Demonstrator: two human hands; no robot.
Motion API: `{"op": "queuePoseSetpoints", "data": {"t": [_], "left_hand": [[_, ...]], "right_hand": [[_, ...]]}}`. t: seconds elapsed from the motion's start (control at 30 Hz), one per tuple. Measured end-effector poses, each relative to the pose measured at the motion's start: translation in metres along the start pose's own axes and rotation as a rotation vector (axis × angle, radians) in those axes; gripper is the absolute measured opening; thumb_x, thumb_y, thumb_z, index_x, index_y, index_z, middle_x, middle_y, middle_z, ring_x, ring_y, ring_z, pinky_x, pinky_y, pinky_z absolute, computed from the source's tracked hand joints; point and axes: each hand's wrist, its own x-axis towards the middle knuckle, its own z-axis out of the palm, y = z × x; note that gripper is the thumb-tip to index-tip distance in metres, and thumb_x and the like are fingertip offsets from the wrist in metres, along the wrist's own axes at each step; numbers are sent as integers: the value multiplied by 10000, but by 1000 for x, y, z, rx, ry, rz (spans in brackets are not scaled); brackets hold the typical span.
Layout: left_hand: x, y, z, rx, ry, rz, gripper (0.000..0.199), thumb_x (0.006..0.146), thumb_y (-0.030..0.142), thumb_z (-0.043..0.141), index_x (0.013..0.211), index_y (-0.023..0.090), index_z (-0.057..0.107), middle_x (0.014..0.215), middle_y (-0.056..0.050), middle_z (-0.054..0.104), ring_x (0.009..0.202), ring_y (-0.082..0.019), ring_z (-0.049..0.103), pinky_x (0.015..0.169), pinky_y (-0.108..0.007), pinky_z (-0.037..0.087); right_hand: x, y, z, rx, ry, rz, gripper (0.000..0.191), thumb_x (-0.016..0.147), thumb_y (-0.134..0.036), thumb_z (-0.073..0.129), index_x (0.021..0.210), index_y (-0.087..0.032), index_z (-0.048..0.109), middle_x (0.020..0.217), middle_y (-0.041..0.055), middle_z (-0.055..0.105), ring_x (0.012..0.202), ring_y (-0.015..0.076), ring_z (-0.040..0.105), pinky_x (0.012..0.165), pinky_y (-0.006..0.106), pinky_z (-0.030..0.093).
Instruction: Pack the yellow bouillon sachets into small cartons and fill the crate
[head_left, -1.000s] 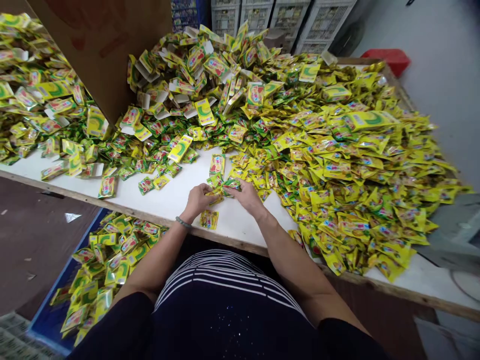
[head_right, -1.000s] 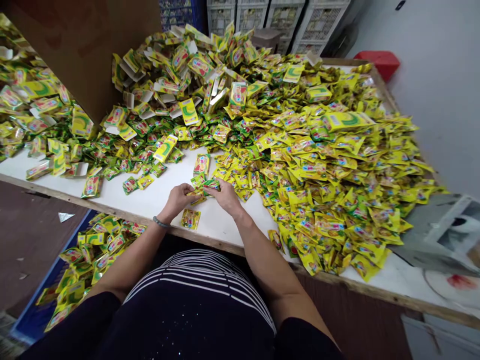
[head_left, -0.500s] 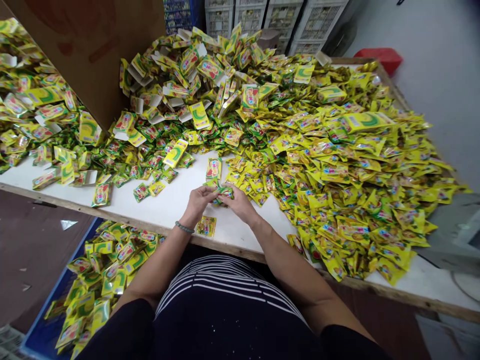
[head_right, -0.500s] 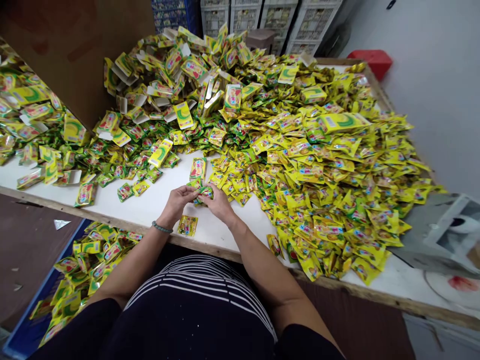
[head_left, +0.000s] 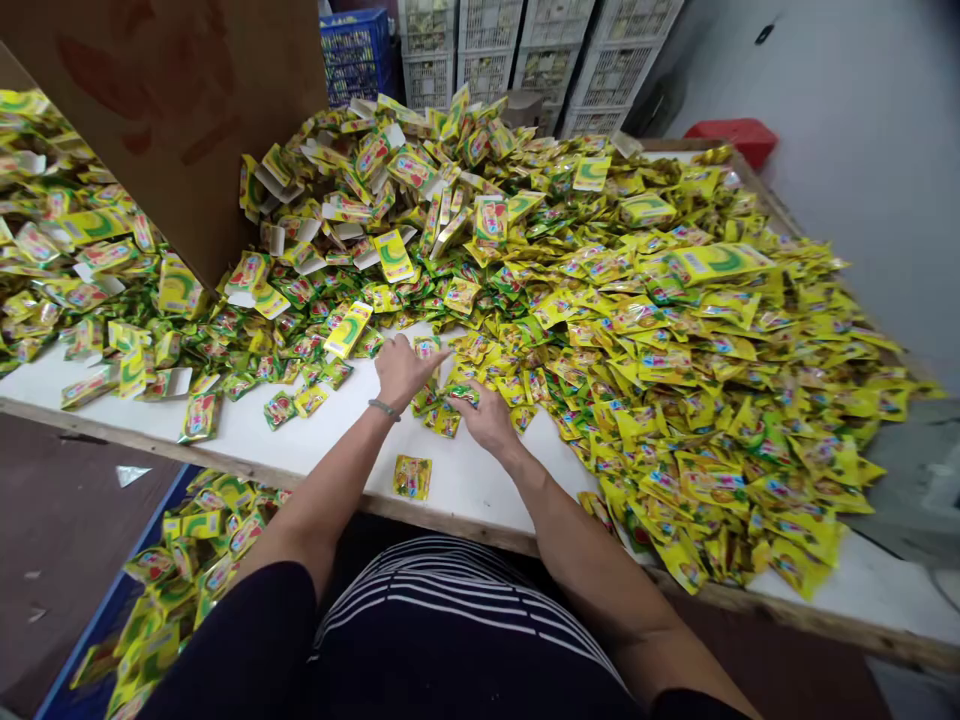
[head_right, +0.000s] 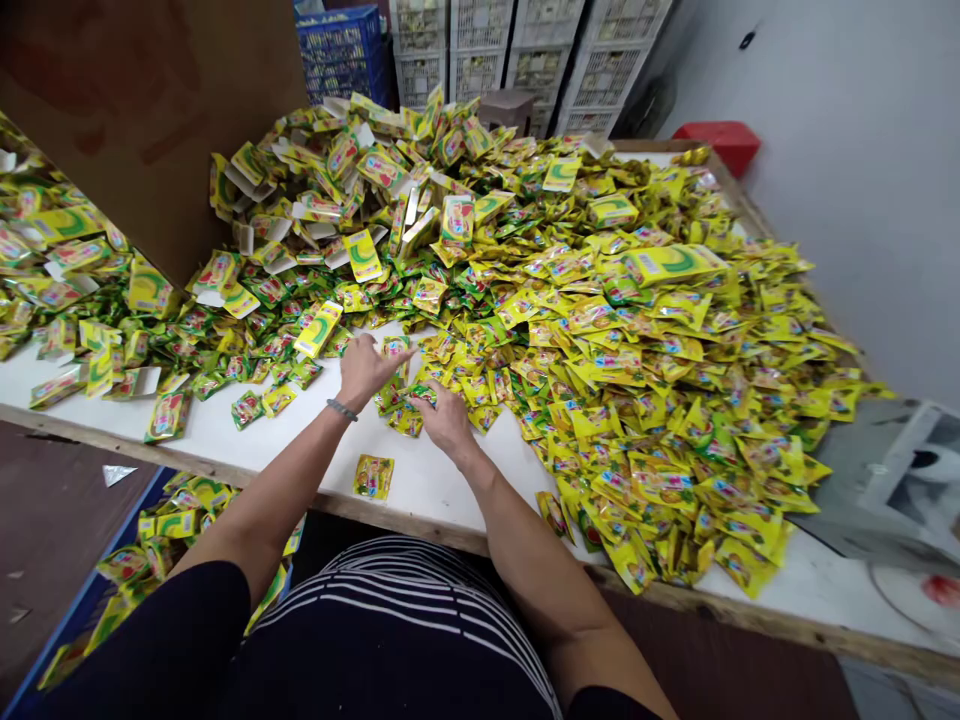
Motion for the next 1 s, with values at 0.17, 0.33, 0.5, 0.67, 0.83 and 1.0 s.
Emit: {"op": "queuePoseSetpoints", "data": {"t": [0.17,0.33,0.5,0.67,0.83,1.0], "left_hand": [[17,12,18,91,-108,79,933,627,549,854,1379,141,482,1203,-235,601,1154,-394,573,910,-426,450],[21,3,-5,-548,-44,-34,852,629,417,862,1367,224,483,952,-70,677,900,-271,669,799,-368,509],[-12,-4,-20,-1164,-203,-256,762,588,479,875,1197,236,487,807,16,674,652,-144,656,707,-327,554],[-45,-30,-20,-1013,-345,-353,621,634,707,757,932,177,630,839,-65,702,699,-176,670,666,-298,529],[-45,-53,-38,-515,-135,171,496,631,516,838,1016,223,730,899,-38,720,790,-174,640,676,-242,456],[-43,-46,-26,-504,-420,295,331,714,507,769,792,187,742,629,11,630,580,-132,511,533,-234,344]], "right_hand": [[5,12,1,31,18,44,214,847,-347,643,1024,-230,668,914,57,740,863,248,689,834,402,539],[10,15,-4,381,21,102,338,808,-435,695,1066,-223,646,900,43,727,782,214,709,756,363,581],[7,4,-11,495,68,-46,386,767,-505,713,1027,-229,643,1078,65,708,1019,228,688,835,341,577],[8,5,-17,558,-4,151,543,724,-581,720,1106,-214,601,849,11,683,658,162,670,640,300,557],[7,4,-20,472,-124,78,496,711,-551,745,1034,-189,642,718,-7,653,572,138,594,591,279,522],[8,4,-20,448,3,71,478,769,-572,676,1070,-203,637,772,5,680,610,148,618,623,289,536]]}}
